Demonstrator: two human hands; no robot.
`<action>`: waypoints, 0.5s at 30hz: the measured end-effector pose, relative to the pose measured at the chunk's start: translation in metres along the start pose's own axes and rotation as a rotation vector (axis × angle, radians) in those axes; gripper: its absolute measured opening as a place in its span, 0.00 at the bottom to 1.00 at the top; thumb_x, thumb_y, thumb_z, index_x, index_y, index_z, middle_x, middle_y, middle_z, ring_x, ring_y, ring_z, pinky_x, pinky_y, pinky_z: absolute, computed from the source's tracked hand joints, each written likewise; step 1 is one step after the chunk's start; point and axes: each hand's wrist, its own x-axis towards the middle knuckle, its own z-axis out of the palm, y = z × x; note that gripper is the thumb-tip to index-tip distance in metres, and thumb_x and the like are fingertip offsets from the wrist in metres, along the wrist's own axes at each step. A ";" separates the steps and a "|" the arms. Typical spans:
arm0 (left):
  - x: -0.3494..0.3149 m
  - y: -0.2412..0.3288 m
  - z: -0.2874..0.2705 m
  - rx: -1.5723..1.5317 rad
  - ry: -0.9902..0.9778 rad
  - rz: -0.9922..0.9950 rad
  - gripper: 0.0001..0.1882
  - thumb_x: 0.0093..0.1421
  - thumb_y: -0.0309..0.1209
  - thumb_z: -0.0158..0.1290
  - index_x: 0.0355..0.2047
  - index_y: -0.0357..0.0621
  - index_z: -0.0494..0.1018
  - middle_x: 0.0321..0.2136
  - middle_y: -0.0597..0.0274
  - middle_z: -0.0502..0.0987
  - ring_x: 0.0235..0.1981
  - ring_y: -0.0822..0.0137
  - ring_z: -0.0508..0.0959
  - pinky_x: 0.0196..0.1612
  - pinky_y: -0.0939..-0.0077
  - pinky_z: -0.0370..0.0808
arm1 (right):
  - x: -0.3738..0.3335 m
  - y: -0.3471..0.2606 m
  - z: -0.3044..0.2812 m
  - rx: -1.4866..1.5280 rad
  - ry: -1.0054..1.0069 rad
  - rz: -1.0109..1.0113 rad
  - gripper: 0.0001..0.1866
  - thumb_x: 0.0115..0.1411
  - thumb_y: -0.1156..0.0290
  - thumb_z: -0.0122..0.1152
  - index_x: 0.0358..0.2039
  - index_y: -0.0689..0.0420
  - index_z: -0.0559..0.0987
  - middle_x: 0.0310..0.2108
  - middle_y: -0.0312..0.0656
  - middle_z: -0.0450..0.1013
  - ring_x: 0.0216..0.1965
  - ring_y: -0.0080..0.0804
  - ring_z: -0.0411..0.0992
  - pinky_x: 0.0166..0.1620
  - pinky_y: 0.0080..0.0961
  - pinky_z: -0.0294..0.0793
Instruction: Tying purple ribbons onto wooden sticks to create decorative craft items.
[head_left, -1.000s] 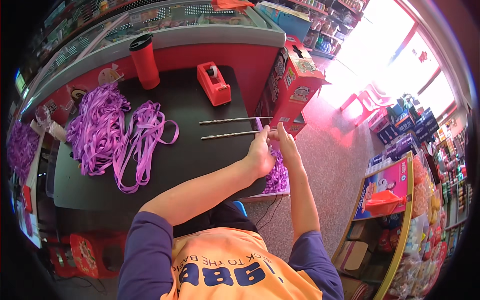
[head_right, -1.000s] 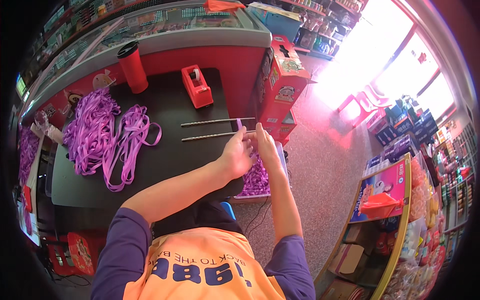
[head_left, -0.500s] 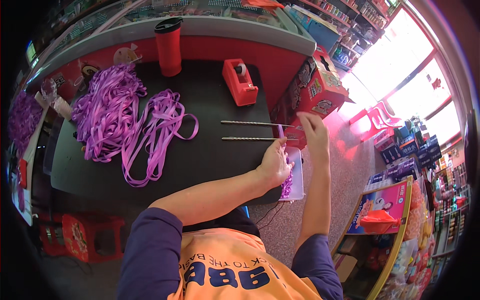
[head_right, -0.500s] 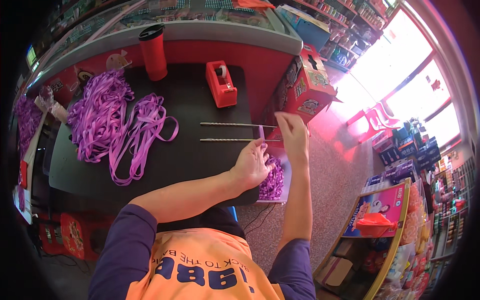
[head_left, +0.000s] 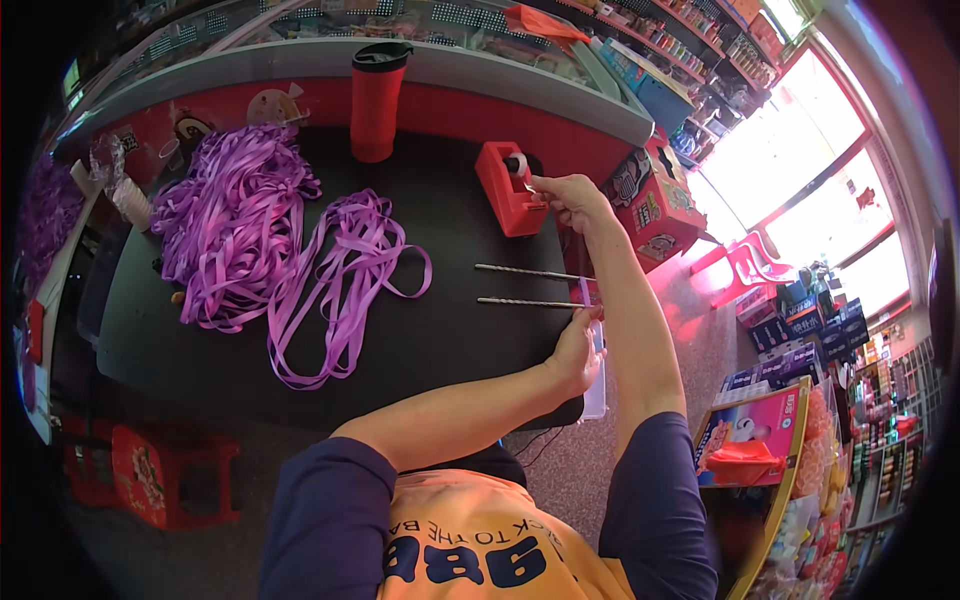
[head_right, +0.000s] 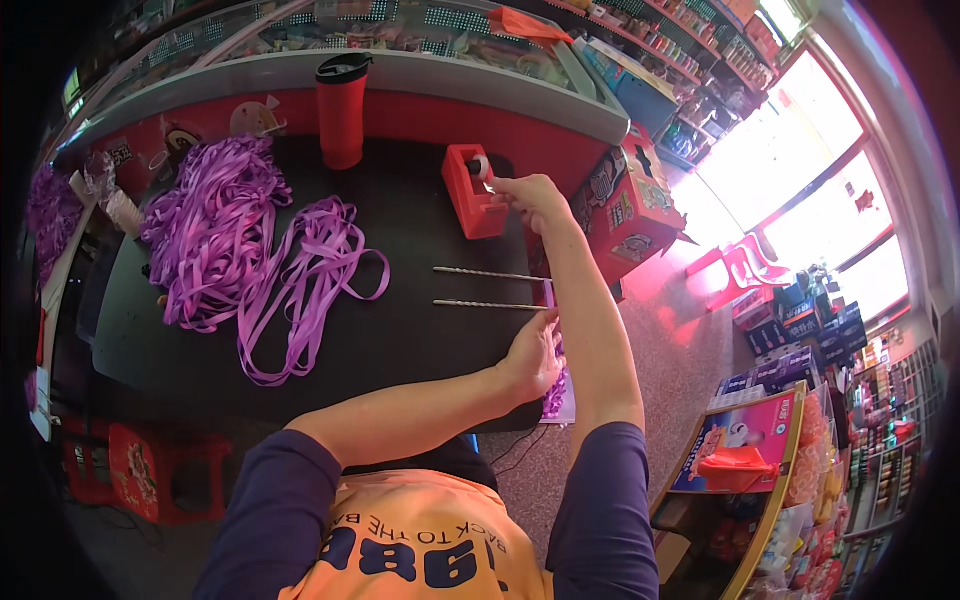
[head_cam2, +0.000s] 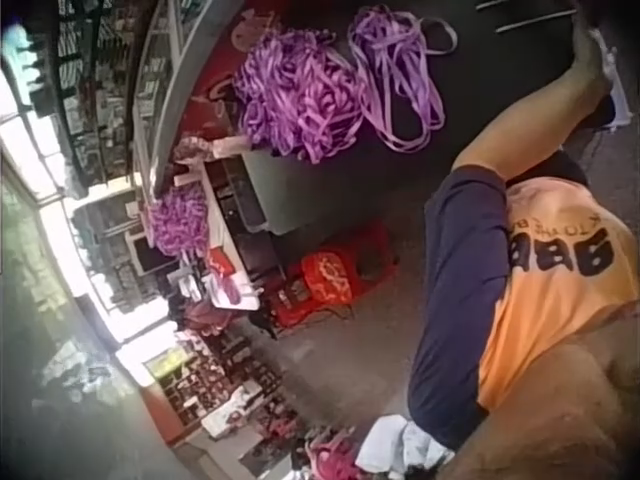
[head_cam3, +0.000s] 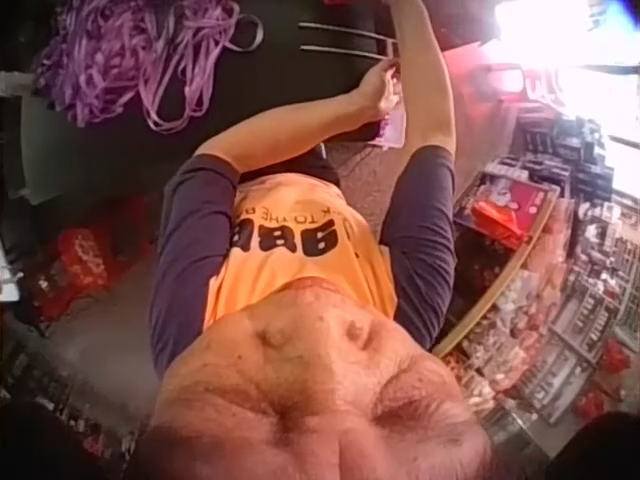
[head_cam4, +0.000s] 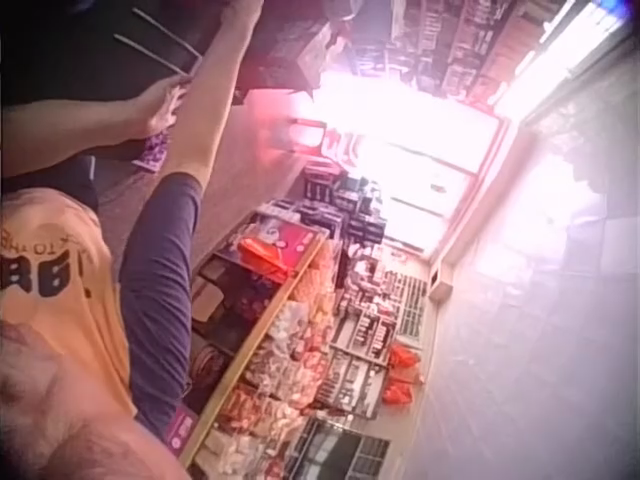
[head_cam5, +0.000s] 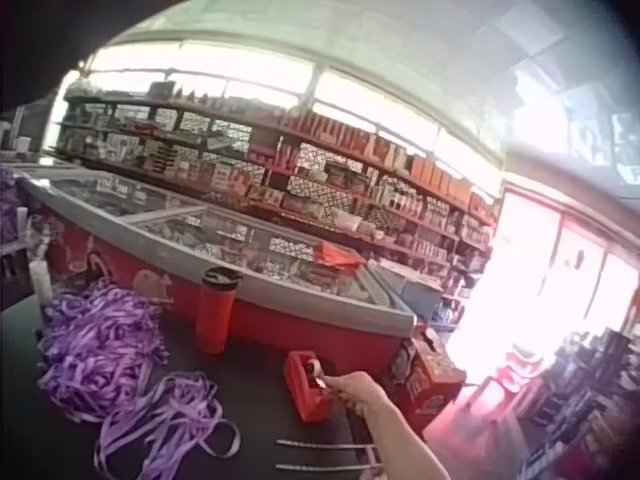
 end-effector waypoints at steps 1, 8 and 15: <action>0.000 0.001 -0.001 0.012 0.000 0.010 0.32 0.61 0.48 0.41 0.62 0.47 0.52 0.66 0.65 0.48 0.67 0.64 0.39 0.65 0.53 0.32 | -0.001 -0.003 0.005 -0.004 -0.004 0.003 0.12 0.52 0.60 0.67 0.24 0.56 0.80 0.18 0.27 0.69 0.14 0.10 0.54 0.16 0.12 0.45; 0.004 0.000 -0.002 0.003 -0.003 0.018 0.31 0.61 0.48 0.41 0.61 0.47 0.54 0.65 0.64 0.49 0.67 0.62 0.40 0.65 0.52 0.31 | 0.007 -0.001 -0.002 0.216 -0.029 -0.014 0.09 0.52 0.64 0.68 0.24 0.55 0.78 0.20 0.27 0.71 0.14 0.10 0.55 0.17 0.11 0.48; 0.000 0.005 0.002 -0.021 0.063 0.004 0.34 0.60 0.47 0.44 0.62 0.49 0.49 0.68 0.66 0.37 0.68 0.60 0.30 0.65 0.53 0.31 | -0.015 0.005 -0.008 0.239 -0.125 -0.010 0.08 0.54 0.65 0.66 0.27 0.54 0.78 0.20 0.27 0.68 0.17 0.11 0.55 0.20 0.12 0.51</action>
